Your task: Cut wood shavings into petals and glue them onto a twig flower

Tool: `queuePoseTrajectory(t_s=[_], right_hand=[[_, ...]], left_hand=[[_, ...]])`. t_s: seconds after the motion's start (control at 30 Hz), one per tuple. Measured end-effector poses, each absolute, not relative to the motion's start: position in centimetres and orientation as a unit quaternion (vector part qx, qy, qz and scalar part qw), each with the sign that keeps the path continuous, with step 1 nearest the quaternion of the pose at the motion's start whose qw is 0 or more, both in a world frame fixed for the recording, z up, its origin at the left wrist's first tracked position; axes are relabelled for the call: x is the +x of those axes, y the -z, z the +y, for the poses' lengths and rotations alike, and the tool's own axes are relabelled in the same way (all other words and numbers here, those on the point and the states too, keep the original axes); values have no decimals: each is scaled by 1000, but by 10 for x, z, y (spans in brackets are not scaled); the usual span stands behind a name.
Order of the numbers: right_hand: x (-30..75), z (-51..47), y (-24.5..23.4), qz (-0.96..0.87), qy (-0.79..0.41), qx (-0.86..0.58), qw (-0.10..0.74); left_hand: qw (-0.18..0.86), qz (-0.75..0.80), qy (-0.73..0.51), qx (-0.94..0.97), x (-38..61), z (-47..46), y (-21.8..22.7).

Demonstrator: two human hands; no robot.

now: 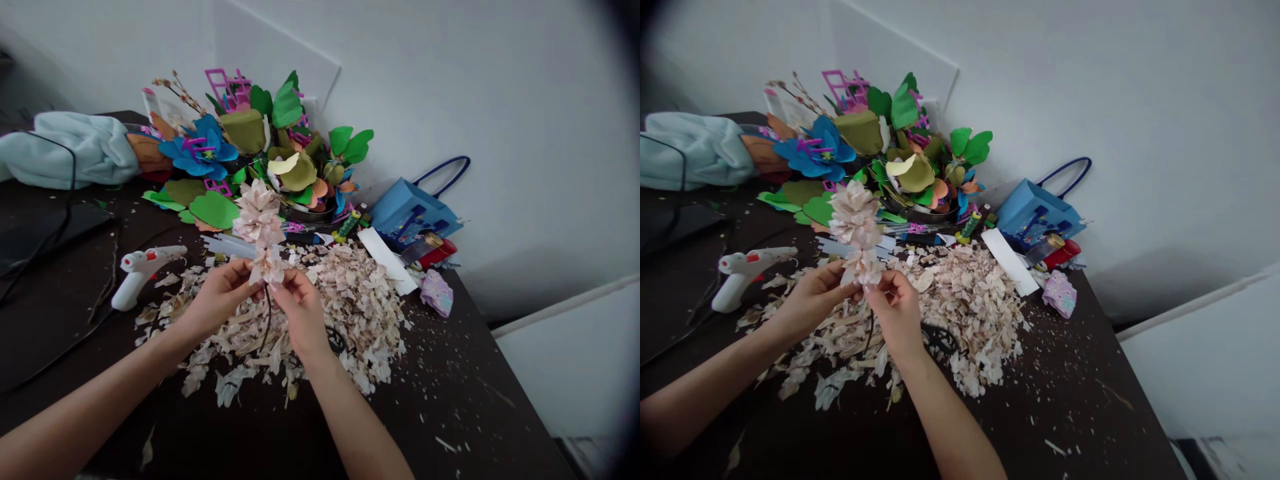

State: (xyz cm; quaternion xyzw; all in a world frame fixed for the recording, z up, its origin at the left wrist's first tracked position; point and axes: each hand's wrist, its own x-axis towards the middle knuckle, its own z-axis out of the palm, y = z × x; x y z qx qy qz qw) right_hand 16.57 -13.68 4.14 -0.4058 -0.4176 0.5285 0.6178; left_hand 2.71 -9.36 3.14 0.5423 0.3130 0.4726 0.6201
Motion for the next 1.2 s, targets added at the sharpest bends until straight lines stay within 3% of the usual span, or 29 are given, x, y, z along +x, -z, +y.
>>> queuePoseTrajectory(t_s=[0.6,1.2], right_hand=[[165,-137,-40,-446,-499,-426,609],[171,-133,-34,-393,-529,-410,631]], left_hand=[[623,307,-462,551,27,-91,-24],[684,330,-489,429,27,-87,-20]])
